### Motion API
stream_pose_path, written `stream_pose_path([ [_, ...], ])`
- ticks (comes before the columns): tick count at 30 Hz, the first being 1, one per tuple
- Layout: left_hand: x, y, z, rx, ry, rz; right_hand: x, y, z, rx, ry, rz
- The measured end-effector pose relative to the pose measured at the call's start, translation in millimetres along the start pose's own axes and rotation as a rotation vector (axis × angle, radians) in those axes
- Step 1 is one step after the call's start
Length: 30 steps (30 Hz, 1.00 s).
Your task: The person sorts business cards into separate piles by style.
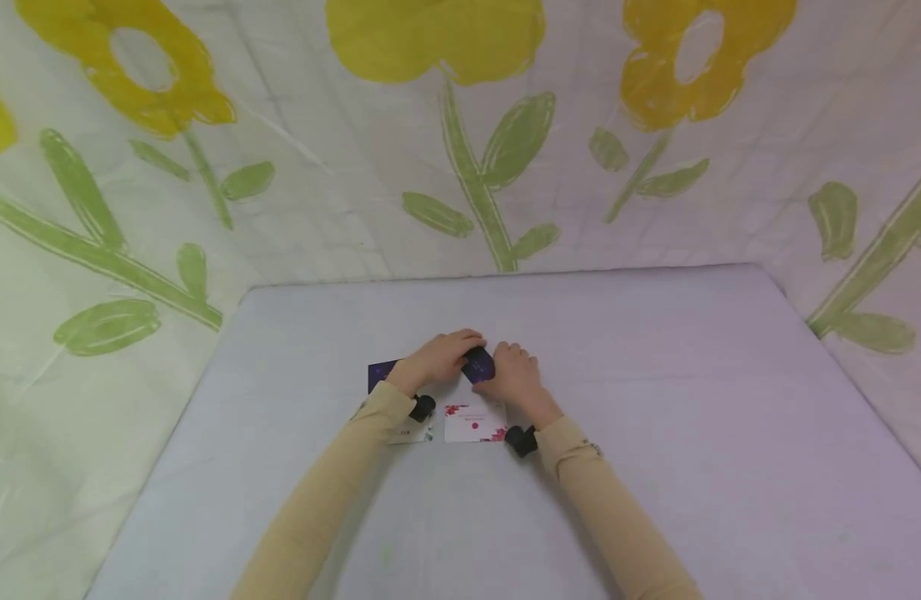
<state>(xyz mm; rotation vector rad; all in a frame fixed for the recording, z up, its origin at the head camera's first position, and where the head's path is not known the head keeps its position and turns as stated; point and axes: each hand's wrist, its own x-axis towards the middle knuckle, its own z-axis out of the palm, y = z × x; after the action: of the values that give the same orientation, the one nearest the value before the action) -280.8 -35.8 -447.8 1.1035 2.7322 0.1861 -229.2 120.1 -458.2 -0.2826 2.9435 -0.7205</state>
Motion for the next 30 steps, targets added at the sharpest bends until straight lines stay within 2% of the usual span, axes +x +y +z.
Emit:
stream_pose_path([
  [4,-5.6,-0.6,-3.0,-0.043,0.02,0.006,1,8,-4,0.126,-0.026,-0.014],
  [8,-10.1,-2.6,-3.0,-0.114,0.05,-0.027,0,12,-8,0.204,-0.027,-0.045],
  [13,-14.1,-3.6,-1.8,-0.223,0.166,-0.067,-4,11,-11,0.24,0.02,-0.07],
  [18,-18.3,1.4,-2.7,-0.394,0.296,-0.057,-7,10,-10,0.302,0.142,-0.117],
  [24,-20.2,16.9,-5.6,-0.534,0.44,0.044,-21,24,-18,0.424,0.305,-0.165],
  [27,-21.8,30.6,-6.7,-0.613,0.466,0.075,-33,33,-30,0.432,0.315,-0.166],
  [30,-22.9,45.9,-5.9,-0.67,0.464,0.076,-47,43,-42,0.412,0.277,-0.145],
])
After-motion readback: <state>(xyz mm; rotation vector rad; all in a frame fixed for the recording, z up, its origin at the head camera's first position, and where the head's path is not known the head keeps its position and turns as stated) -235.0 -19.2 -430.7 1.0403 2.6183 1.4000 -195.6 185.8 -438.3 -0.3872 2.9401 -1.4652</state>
